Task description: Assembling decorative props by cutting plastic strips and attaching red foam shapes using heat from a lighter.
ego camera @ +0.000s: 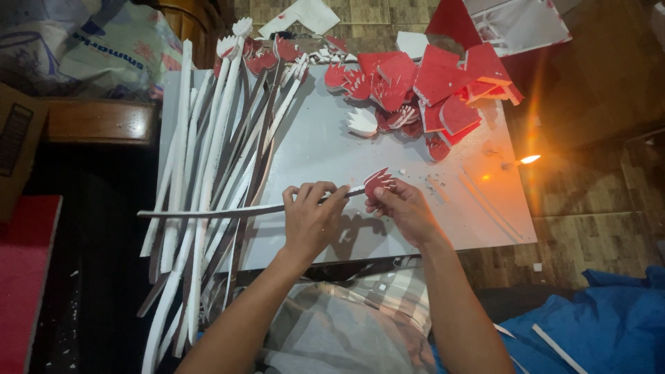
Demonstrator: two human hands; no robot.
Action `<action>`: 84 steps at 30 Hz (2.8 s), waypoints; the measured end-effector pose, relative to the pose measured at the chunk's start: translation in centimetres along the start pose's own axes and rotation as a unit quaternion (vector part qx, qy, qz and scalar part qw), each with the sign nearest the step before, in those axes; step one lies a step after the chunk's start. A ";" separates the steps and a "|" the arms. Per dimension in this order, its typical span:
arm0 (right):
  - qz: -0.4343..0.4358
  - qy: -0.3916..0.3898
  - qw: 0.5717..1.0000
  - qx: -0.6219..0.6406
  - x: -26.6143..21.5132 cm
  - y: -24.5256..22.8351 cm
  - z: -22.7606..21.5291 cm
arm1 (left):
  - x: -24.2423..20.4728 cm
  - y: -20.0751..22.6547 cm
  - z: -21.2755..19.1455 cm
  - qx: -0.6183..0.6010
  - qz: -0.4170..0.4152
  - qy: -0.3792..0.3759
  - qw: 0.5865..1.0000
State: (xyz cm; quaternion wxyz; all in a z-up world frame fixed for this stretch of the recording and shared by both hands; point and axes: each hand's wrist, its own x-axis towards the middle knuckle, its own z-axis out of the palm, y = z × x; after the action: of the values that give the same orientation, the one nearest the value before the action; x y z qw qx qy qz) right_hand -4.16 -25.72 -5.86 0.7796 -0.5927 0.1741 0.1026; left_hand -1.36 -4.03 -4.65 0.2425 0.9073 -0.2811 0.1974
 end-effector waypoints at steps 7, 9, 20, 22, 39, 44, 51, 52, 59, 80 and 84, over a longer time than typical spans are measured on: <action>-0.033 0.183 0.967 -0.174 7.0 1.1 -5.9 | -1.5 -0.9 2.8 0.010 0.088 -0.072 0.994; -0.027 0.269 0.889 -0.370 7.0 0.4 -7.4 | -1.4 0.4 2.9 -0.027 0.153 -0.119 0.981; -0.002 0.231 0.792 -0.565 -5.7 3.9 -5.9 | -2.7 0.8 7.6 -0.072 0.202 -0.178 0.960; -0.007 0.233 0.780 -0.580 -6.7 3.6 -4.8 | -2.8 0.4 7.7 -0.081 0.188 -0.199 0.958; -0.010 0.208 0.878 -0.431 -11.0 1.1 0.0 | -1.1 -3.0 8.3 -0.073 -0.092 -0.121 0.986; 0.002 0.176 0.870 -0.460 -11.7 1.0 1.2 | -1.5 -3.3 8.7 -0.089 -0.114 -0.114 0.983; -0.006 0.132 0.856 -0.500 -10.6 0.8 2.2 | -1.1 -3.2 8.1 -0.111 -0.138 -0.134 0.975; -0.006 0.131 0.857 -0.499 -10.4 0.8 2.3 | -1.1 -3.2 8.0 -0.110 -0.139 -0.135 0.975; -0.026 0.116 0.855 -0.505 -10.6 0.3 1.9 | -1.2 -3.1 7.9 -0.120 -0.149 -0.131 0.973; -0.114 0.116 0.862 -0.481 -13.0 0.9 1.1 | -1.1 -2.5 7.1 -0.089 -0.109 -0.149 0.979; -0.126 0.112 0.842 -0.513 -12.9 0.7 1.6 | -0.9 -2.2 6.8 -0.087 -0.091 -0.083 0.989</action>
State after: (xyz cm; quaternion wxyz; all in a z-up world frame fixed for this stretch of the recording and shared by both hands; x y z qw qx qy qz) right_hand -16.03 -23.39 -0.99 0.3454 -0.9323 0.1067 0.0110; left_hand 0.80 -5.87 -11.25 0.3128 0.9180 -0.2326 0.0733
